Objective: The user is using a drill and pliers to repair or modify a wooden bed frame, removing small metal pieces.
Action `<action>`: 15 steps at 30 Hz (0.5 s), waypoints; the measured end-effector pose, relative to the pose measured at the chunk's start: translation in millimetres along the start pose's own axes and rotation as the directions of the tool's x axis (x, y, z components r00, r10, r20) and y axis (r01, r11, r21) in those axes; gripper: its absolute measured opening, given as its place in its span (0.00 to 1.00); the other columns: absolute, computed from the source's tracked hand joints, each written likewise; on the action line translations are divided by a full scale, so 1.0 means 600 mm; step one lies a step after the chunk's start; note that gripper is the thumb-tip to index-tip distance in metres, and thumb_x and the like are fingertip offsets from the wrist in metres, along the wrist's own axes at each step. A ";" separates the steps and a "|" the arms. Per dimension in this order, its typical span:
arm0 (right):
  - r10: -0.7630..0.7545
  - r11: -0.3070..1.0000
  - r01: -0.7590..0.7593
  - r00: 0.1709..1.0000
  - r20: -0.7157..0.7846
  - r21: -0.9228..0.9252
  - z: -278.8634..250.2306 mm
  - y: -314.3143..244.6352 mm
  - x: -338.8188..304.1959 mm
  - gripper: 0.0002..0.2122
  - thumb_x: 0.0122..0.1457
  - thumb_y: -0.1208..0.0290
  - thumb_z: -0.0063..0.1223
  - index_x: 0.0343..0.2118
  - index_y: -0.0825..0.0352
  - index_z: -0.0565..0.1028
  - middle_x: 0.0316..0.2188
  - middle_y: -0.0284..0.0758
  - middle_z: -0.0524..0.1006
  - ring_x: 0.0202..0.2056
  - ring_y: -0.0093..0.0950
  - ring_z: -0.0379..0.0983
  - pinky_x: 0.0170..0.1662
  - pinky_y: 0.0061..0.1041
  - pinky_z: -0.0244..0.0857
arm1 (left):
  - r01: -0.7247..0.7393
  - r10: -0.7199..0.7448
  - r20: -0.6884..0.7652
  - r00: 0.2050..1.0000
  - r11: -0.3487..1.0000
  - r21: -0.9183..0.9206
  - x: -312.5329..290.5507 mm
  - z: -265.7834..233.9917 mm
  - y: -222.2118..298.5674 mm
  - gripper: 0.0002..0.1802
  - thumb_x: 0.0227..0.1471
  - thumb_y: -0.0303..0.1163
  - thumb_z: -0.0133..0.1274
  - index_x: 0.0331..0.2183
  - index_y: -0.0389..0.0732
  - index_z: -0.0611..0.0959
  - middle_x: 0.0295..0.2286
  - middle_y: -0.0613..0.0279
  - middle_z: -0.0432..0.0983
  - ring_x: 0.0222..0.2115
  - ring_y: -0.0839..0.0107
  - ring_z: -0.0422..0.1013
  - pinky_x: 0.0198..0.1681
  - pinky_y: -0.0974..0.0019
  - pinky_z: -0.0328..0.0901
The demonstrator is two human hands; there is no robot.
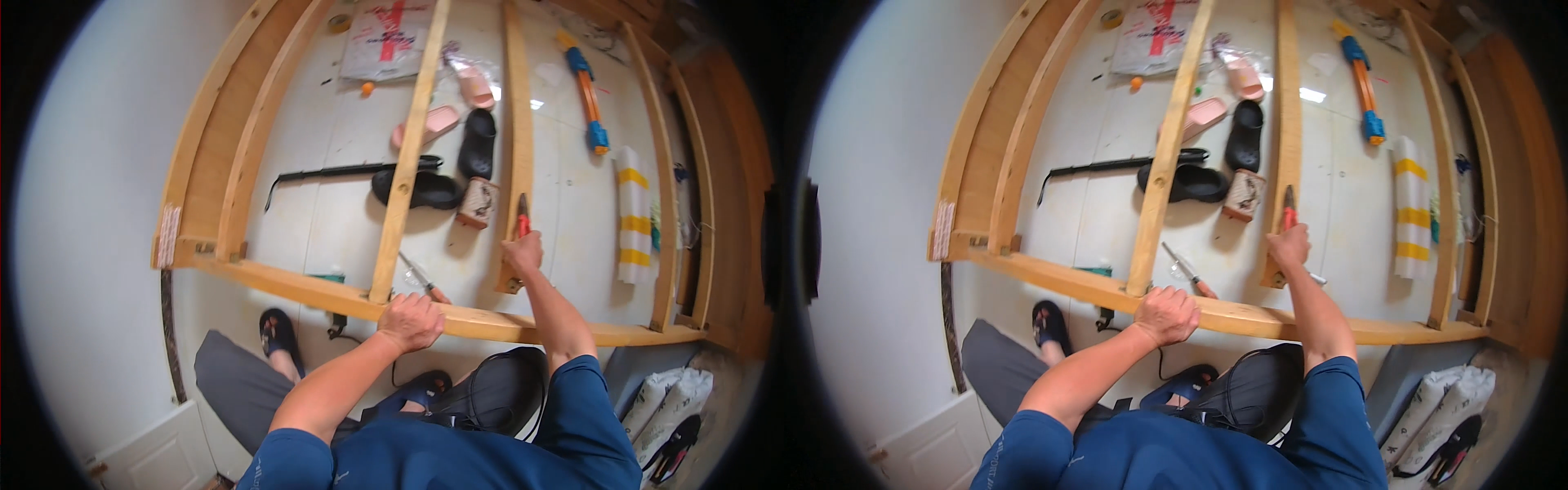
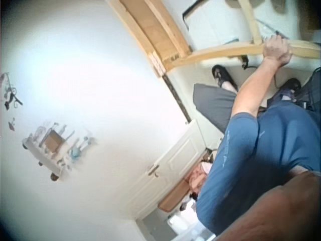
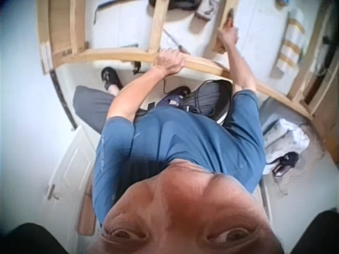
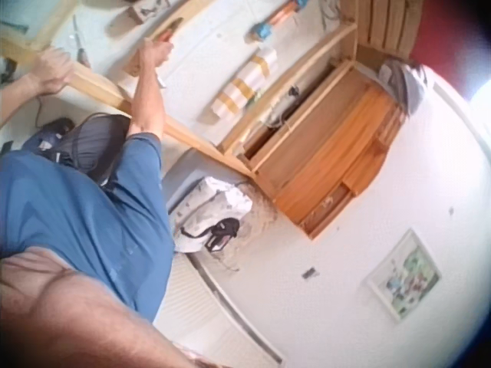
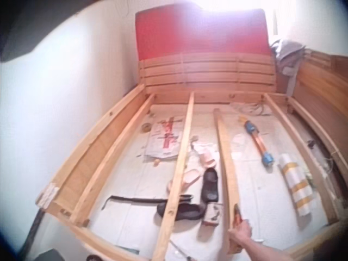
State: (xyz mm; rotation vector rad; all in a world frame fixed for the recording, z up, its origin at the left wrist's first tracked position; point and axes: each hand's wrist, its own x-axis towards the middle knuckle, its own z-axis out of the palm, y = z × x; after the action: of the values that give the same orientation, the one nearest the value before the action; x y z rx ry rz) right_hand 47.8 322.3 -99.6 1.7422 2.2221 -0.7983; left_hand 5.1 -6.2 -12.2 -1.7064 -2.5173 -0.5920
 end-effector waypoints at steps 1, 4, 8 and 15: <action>-0.015 1.000 0.015 1.000 0.004 0.014 -0.011 -0.003 -0.005 0.37 0.48 0.59 0.76 0.55 0.73 0.67 0.54 0.51 0.76 0.55 0.52 0.76 0.59 0.47 0.72 | -0.033 0.032 -0.018 0.999 0.999 -0.013 0.001 -0.001 0.002 0.12 0.51 0.41 0.57 0.21 0.48 0.77 0.21 0.64 0.71 0.24 0.64 0.71 0.29 0.58 0.63; -0.058 0.998 0.059 0.997 -0.046 0.015 -0.037 -0.026 -0.033 0.37 0.47 0.56 0.75 0.54 0.74 0.68 0.53 0.53 0.76 0.53 0.51 0.78 0.55 0.46 0.74 | -0.017 0.017 0.031 0.999 1.000 0.009 0.000 -0.004 0.004 0.13 0.52 0.42 0.57 0.21 0.47 0.76 0.21 0.63 0.70 0.24 0.63 0.71 0.29 0.57 0.64; -0.100 0.995 0.100 0.995 0.010 -0.021 -0.110 -0.066 -0.079 0.37 0.46 0.54 0.74 0.53 0.74 0.68 0.51 0.53 0.77 0.51 0.49 0.79 0.54 0.45 0.75 | -0.014 0.013 0.045 0.999 1.000 0.018 -0.007 -0.009 0.000 0.14 0.53 0.42 0.56 0.21 0.47 0.76 0.20 0.62 0.71 0.24 0.62 0.71 0.29 0.56 0.63; -0.261 0.965 0.261 0.965 -0.005 0.012 -0.200 -0.100 -0.204 0.37 0.44 0.53 0.72 0.48 0.78 0.69 0.41 0.54 0.81 0.43 0.49 0.82 0.47 0.43 0.75 | -0.044 0.043 -0.052 0.998 0.999 -0.021 -0.005 0.000 0.001 0.13 0.54 0.41 0.55 0.22 0.48 0.76 0.21 0.63 0.72 0.24 0.63 0.72 0.29 0.56 0.64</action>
State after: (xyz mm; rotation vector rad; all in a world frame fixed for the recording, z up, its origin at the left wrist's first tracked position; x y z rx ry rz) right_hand 45.0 274.6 75.7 1.4739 2.4876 -0.8638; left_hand 7.1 -8.7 -12.5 -1.7245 -2.4414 -0.6543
